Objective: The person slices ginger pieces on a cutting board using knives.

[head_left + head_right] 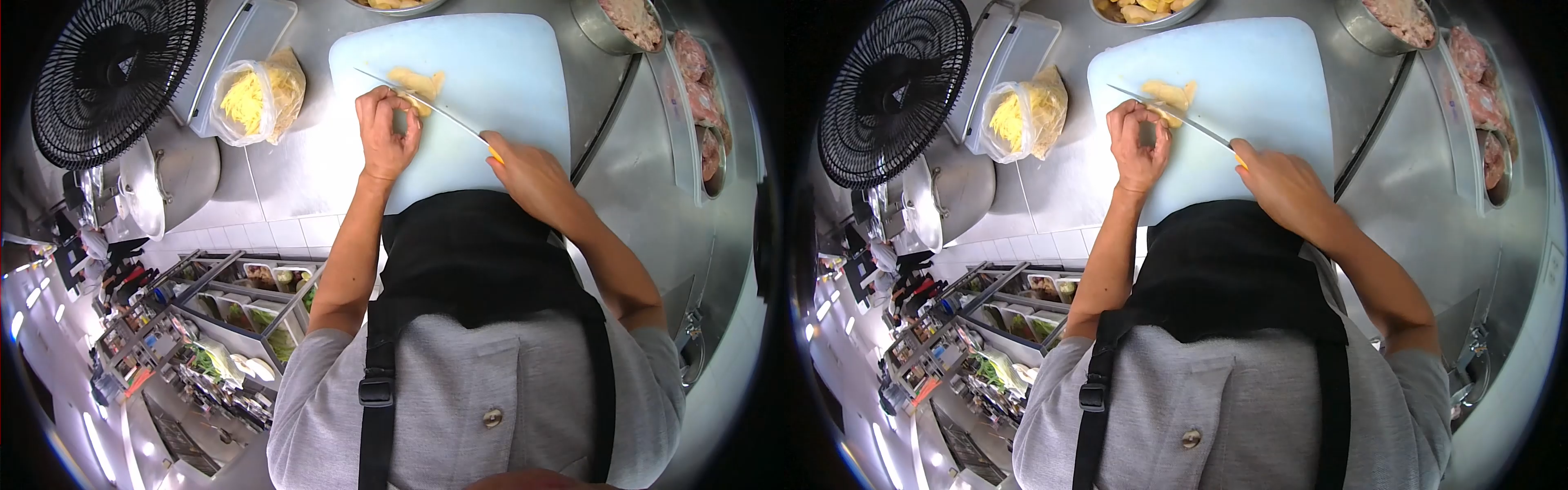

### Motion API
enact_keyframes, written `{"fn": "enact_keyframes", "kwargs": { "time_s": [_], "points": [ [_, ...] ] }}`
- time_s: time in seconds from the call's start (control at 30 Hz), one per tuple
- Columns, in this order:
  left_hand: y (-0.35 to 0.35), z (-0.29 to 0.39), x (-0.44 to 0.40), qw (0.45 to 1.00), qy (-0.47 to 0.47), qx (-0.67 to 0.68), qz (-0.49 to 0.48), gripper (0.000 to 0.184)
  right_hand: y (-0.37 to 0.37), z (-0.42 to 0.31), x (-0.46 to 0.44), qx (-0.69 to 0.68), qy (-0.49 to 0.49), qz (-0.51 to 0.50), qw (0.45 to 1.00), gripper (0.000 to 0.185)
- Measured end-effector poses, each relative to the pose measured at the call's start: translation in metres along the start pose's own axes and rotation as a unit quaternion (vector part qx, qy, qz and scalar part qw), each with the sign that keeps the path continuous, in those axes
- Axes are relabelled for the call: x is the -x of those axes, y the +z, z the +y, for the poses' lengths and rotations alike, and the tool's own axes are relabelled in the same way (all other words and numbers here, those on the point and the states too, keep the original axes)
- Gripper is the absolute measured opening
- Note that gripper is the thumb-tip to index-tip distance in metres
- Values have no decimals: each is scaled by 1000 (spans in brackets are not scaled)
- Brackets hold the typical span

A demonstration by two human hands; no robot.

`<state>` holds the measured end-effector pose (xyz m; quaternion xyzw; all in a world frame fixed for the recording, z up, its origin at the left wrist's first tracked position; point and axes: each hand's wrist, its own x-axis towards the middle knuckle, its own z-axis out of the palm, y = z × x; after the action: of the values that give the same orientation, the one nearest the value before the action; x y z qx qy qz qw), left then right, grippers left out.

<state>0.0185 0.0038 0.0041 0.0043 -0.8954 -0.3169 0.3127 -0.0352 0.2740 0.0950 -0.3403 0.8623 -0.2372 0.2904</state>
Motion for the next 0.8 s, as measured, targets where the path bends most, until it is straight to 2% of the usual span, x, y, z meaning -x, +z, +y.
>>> {"fn": "enact_keyframes", "kwargs": {
  "time_s": [0.3, 0.4, 0.5, 0.6, 0.7, 0.8],
  "points": [
    [0, 0, -1, 1000, 10, 0, -3, 23, -5, -3, 30, -7, -12, 35, 999, 32],
    [-1, 0, -1, 1000, 8, 2, -1, 23, -8, -6, 26, -19, 4, 12, 1000, 36],
    [-1, 0, -1, 1000, 8, 5, 0, 23, -2, -7, 8, 0, 7, -12, 1000, 33],
    [-2, 3, -2, 1000, 8, 4, -3, 23, 19, 3, -27, 17, -17, 1, 1000, 19],
    [0, 0, -2, 1000, 10, 3, 2, 23, 19, -1, -42, 7, -16, 7, 1000, 18],
    [2, 0, 1, 1000, -1, 7, 9, 23, 14, 1, -36, -5, -10, -5, 1000, 31]
  ]
}}
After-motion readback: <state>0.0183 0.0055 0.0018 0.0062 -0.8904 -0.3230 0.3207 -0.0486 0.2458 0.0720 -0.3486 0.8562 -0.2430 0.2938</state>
